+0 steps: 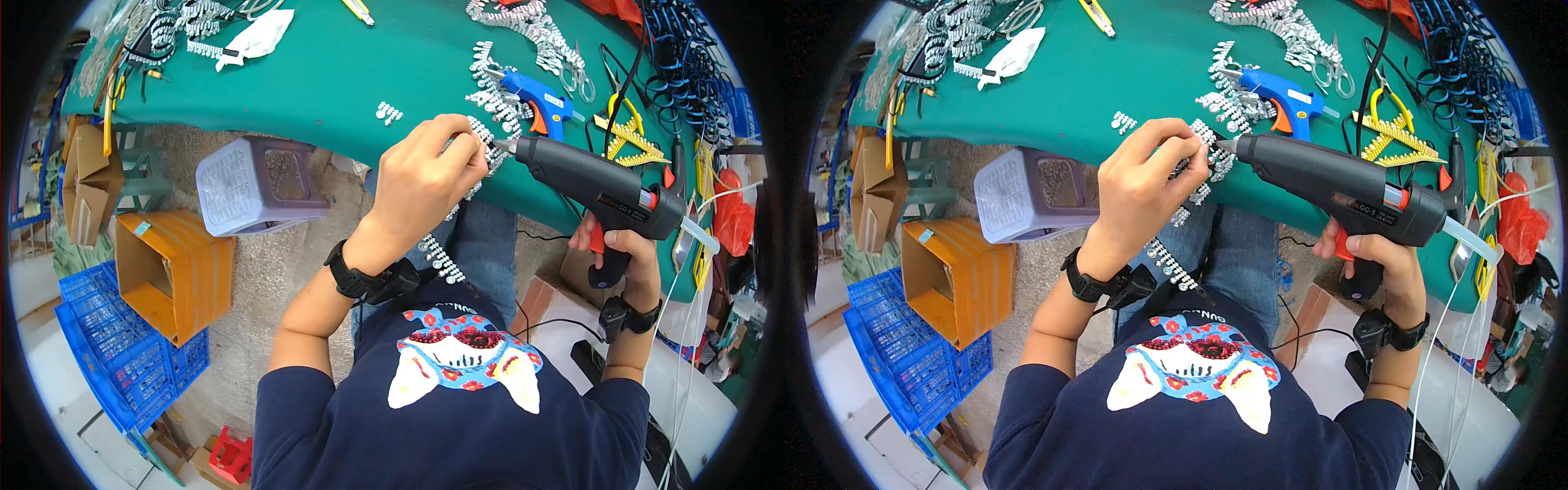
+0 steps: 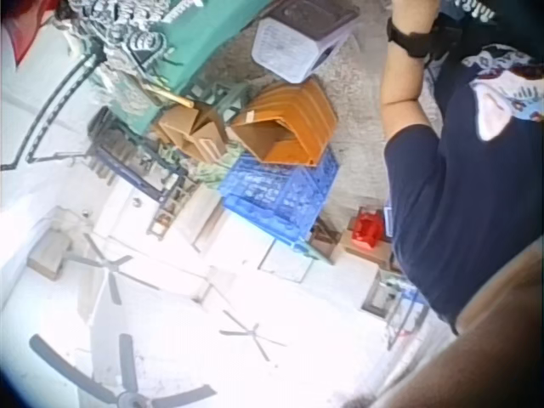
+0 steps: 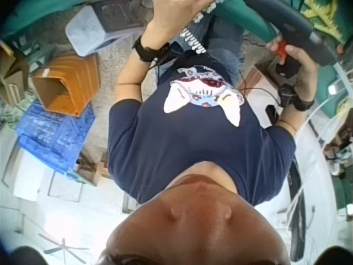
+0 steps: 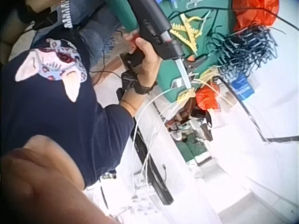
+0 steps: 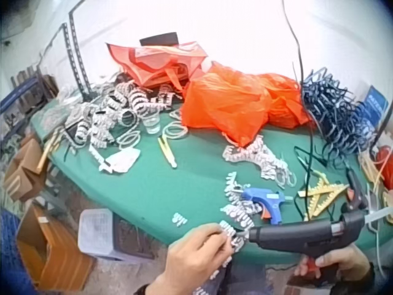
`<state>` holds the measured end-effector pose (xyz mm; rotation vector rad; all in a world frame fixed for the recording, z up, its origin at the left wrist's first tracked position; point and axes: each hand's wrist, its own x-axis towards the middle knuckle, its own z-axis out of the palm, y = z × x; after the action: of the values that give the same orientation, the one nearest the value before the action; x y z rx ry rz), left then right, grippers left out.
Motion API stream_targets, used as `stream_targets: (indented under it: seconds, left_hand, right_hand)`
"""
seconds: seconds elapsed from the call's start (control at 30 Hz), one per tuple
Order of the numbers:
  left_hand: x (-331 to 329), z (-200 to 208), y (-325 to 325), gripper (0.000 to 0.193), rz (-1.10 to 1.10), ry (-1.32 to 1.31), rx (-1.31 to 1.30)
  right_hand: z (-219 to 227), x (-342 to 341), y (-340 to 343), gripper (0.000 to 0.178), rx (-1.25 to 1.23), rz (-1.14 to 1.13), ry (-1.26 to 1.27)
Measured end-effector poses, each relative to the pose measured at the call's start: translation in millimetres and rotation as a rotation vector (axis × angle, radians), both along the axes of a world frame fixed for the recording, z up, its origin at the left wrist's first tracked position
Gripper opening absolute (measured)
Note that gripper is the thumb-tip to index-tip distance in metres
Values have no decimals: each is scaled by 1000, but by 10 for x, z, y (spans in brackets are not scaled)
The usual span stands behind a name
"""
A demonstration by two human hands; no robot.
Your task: Using a hot glue gun to attach small white decorative pieces to a black strap for shoe manufacturing.
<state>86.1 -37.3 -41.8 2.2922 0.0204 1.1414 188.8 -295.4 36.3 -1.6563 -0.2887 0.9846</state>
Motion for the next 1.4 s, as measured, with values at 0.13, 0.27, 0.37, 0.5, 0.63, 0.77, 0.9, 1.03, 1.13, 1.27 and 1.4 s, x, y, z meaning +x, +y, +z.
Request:
stream_targets:
  seconds: [0.13, 0.27, 0.37, 0.5, 0.63, 0.77, 0.9, 1.03, 1.13, 1.27, 1.4]
  left_hand:
    - [-5, -6, 6, 14, -5, 1, 2]
    - [-6, -5, 6, 14, -10, 5, 0]
    - [-2, -5, 5, 14, -7, 4, 8]
    - [-3, -5, 4, 14, -8, 8, 9]
    - [-10, 9, 3, 14, -11, 18, 6]
    - [-1, -4, 1, 14, -13, 16, 0]
    - [0, 21, -7, 14, -10, 32, 13]
    - [10, 11, -9, 14, -2, 21, 17]
    - [9, -7, -4, 14, 6, 17, 22]
    - [12, -2, -4, 14, 16, 14, 20]
    - [9, -7, -20, 14, 3, 33, 2]
  right_hand:
    - [36, 4, 25, 41, -25, -7, -7]
    - [61, 9, 45, 40, -34, -10, -11]
    - [73, 15, 46, 39, -42, 3, -19]
    - [83, 20, 41, 40, -55, 1, -29]
    - [75, 27, 34, 40, -38, 11, -20]
    - [119, -33, 20, 35, -39, 40, -70]
    - [216, -174, 52, 30, -91, 55, -219]
    - [53, -274, 17, 26, -122, 60, -886]
    - [331, -193, 219, 26, -221, 374, -937]
    - [353, -278, 276, 26, -259, 338, -1022]
    - [312, -299, 258, 28, -247, 322, -1039]
